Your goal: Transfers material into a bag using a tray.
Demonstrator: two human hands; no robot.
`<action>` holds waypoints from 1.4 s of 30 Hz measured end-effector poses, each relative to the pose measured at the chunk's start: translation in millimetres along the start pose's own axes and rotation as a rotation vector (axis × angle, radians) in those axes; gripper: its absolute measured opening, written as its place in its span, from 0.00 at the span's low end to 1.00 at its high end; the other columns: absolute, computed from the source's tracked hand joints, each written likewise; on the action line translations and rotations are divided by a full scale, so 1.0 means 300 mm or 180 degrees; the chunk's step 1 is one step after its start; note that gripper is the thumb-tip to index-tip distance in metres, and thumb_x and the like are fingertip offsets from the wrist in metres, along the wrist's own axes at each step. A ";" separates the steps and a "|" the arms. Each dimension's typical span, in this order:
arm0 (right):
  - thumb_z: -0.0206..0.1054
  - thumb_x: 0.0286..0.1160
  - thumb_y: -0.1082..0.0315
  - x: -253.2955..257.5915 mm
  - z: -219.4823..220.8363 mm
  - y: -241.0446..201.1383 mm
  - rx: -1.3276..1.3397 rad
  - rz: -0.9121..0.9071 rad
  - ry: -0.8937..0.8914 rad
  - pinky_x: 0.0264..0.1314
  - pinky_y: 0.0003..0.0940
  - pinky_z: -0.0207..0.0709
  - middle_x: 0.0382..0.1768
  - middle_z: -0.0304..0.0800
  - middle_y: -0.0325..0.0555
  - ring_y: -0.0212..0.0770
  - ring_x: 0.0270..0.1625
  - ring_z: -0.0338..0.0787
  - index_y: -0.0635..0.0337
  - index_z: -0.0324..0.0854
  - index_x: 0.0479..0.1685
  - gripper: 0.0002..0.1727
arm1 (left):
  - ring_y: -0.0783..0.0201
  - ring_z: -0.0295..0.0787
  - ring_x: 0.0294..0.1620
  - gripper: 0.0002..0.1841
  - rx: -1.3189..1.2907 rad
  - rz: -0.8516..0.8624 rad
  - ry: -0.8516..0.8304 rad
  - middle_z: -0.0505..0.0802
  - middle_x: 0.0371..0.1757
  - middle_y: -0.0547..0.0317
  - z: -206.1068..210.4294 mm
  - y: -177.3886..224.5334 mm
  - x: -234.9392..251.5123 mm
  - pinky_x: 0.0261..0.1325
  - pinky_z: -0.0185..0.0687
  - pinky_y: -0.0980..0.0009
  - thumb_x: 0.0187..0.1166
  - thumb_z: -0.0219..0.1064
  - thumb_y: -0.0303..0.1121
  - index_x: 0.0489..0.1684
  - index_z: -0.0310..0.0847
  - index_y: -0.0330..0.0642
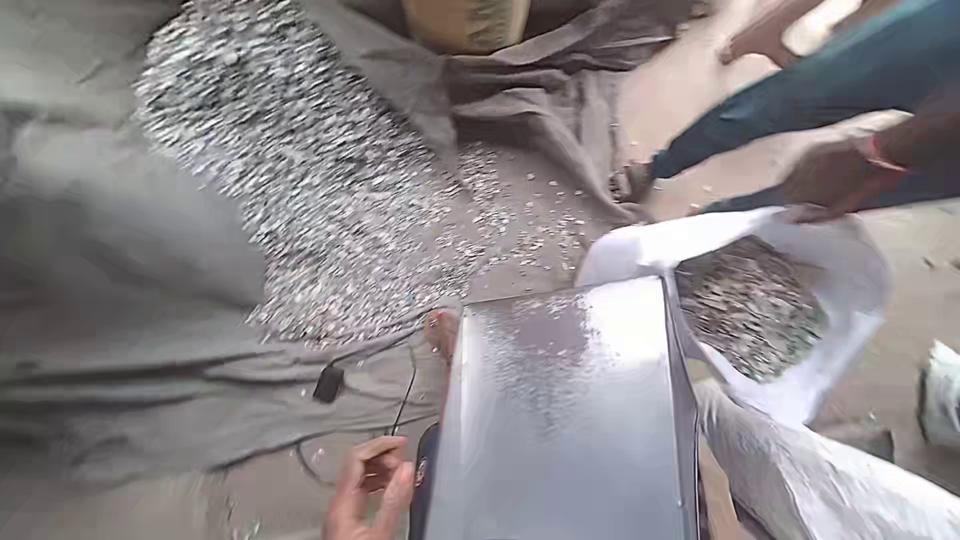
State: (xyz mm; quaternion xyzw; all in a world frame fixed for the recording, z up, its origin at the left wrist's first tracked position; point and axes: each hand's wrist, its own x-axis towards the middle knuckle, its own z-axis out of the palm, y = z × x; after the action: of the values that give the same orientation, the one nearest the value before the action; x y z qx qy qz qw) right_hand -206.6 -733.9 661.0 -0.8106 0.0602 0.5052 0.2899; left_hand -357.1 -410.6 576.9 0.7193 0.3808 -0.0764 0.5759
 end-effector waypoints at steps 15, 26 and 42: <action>0.73 0.65 0.64 1.217 0.837 -0.607 -0.4393 -0.1250 0.0293 0.55 0.79 0.71 0.61 0.81 0.81 0.81 0.53 0.86 0.46 0.43 0.98 0.56 | 0.38 0.86 0.65 0.25 -0.0385 -0.3293 0.1003 0.84 0.69 0.30 -0.584 -1.432 0.219 0.69 0.79 0.41 0.95 0.49 0.43 0.77 0.71 0.30; 0.55 0.67 0.62 1.194 1.192 -0.507 -0.4953 -0.2747 0.0466 0.43 0.62 0.82 0.59 0.90 0.70 0.71 0.50 0.93 0.53 0.78 0.82 0.35 | 0.38 0.58 0.88 0.43 -0.3298 -0.3842 0.2990 0.55 0.92 0.37 -0.628 -1.905 0.942 0.75 0.71 0.36 0.89 0.56 0.53 0.95 0.31 0.45; 0.62 0.75 0.58 0.946 1.343 -0.990 -0.3232 -0.3851 0.0896 0.66 0.71 0.74 0.45 0.96 0.48 0.58 0.57 0.93 0.55 0.91 0.54 0.18 | 0.44 0.89 0.45 0.45 -0.2859 -0.3407 0.1188 0.77 0.69 0.25 -0.443 -1.544 0.446 0.43 0.88 0.50 0.90 0.59 0.46 0.95 0.23 0.52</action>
State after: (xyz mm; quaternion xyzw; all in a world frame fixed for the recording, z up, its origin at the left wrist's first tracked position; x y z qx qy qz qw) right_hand -269.6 -219.8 410.5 -0.7918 -0.5909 0.1192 0.0989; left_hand -601.7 -209.7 189.8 0.1293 0.7676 -0.0600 0.6249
